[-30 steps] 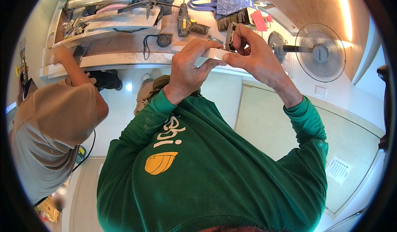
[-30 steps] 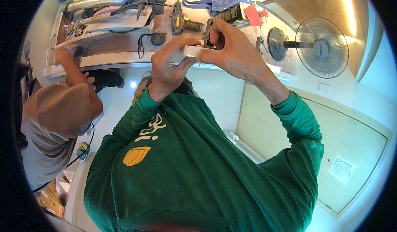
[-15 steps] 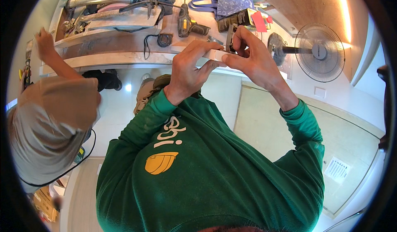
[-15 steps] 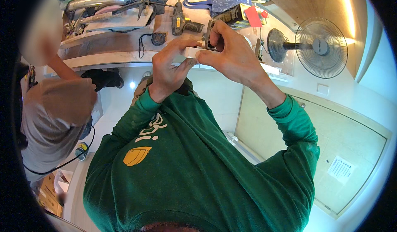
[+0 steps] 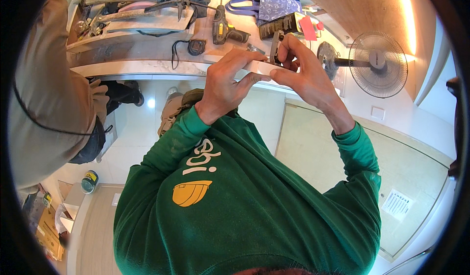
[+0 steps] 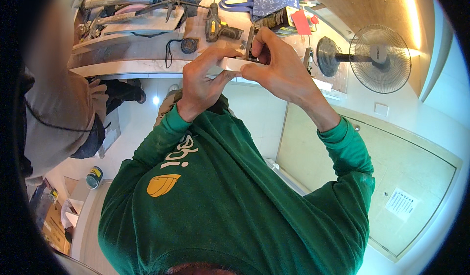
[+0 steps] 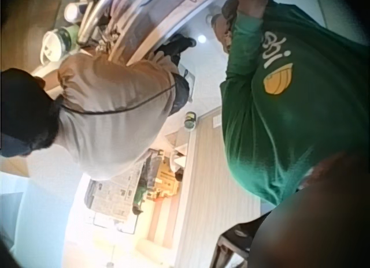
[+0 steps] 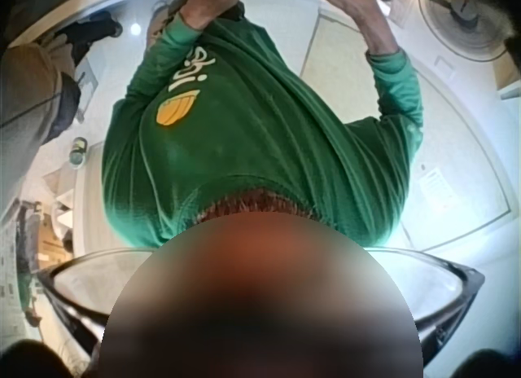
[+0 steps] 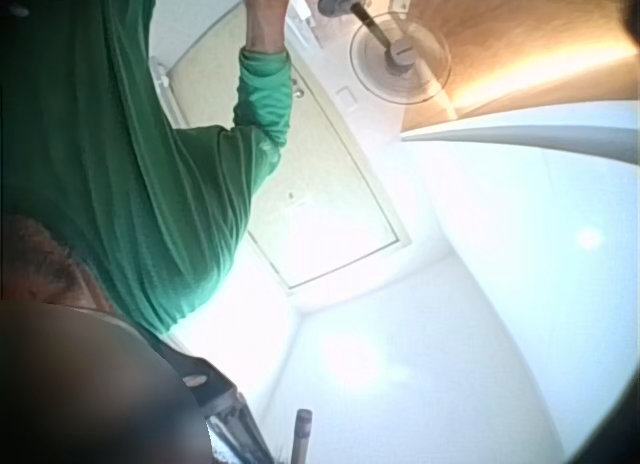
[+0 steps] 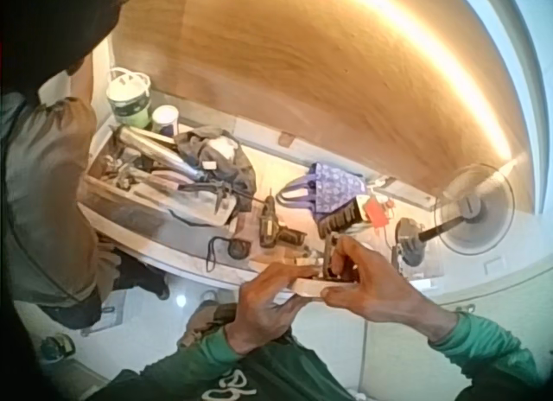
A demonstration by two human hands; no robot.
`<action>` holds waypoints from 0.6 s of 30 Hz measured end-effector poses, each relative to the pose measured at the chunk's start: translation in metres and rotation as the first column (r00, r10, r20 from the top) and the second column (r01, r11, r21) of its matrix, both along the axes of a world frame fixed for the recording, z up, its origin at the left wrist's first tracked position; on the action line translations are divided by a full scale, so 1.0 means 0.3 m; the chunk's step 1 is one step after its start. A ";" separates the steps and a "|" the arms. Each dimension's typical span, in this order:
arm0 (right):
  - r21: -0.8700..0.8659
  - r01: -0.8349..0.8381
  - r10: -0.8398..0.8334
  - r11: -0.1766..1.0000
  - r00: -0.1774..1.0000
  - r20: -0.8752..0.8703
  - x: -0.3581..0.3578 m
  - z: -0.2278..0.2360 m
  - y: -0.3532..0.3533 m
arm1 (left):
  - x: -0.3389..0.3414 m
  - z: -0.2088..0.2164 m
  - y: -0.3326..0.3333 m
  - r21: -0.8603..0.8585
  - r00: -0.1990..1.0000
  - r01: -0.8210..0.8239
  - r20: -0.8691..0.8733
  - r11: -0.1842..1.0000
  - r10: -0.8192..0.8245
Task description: The person removes glasses, then handles a white cabinet door and metal hinges. They align the hinges on the door, adjust their positions, and inspect the fit. The person moves around the room while holding the door and hinges.
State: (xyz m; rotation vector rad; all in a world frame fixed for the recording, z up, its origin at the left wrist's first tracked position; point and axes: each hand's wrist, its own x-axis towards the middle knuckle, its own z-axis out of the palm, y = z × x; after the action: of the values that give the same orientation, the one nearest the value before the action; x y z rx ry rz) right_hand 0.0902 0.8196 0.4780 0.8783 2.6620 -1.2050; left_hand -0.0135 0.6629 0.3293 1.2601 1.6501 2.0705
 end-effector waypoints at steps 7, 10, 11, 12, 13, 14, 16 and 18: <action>0.074 0.041 -0.043 0.996 0.999 0.020 -0.004 -0.013 -0.020 | 0.002 0.000 -0.002 -0.008 1.000 -0.005 0.031 1.000 0.005; 0.052 0.034 -0.036 0.998 0.999 0.036 0.005 -0.008 -0.018 | 0.002 -0.002 -0.010 -0.048 1.000 -0.005 0.008 0.999 0.005; 0.049 0.037 -0.040 0.998 0.998 0.054 0.008 -0.006 -0.015 | 0.003 -0.002 -0.010 -0.052 1.000 0.003 -0.001 0.999 -0.003; 0.052 0.004 -0.005 0.999 1.000 0.028 0.011 -0.005 -0.012 | 0.004 -0.002 -0.011 -0.053 1.000 0.009 -0.005 0.999 -0.009; 0.066 -0.025 0.024 0.997 1.000 0.014 0.010 -0.007 -0.009 | 0.004 -0.001 -0.012 -0.065 1.000 0.014 -0.003 0.998 -0.014; 0.092 -0.032 0.028 0.995 0.999 0.040 0.011 -0.009 -0.007 | 0.006 0.001 -0.013 -0.057 1.000 0.005 0.006 0.998 -0.005; 0.085 -0.059 0.053 0.995 0.996 0.068 0.019 -0.013 -0.004 | 0.007 0.004 -0.014 -0.067 1.000 0.003 0.027 0.998 -0.002; 0.072 -0.068 0.062 0.995 0.995 0.084 0.030 -0.012 0.005 | 0.007 0.005 -0.020 -0.085 0.999 0.032 0.014 0.996 -0.031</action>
State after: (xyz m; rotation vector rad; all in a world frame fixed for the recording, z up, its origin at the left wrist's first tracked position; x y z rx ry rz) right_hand 0.0993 0.8211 0.4742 0.8252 2.6638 -1.0395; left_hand -0.0113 0.6571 0.3308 1.2350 1.6824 1.9640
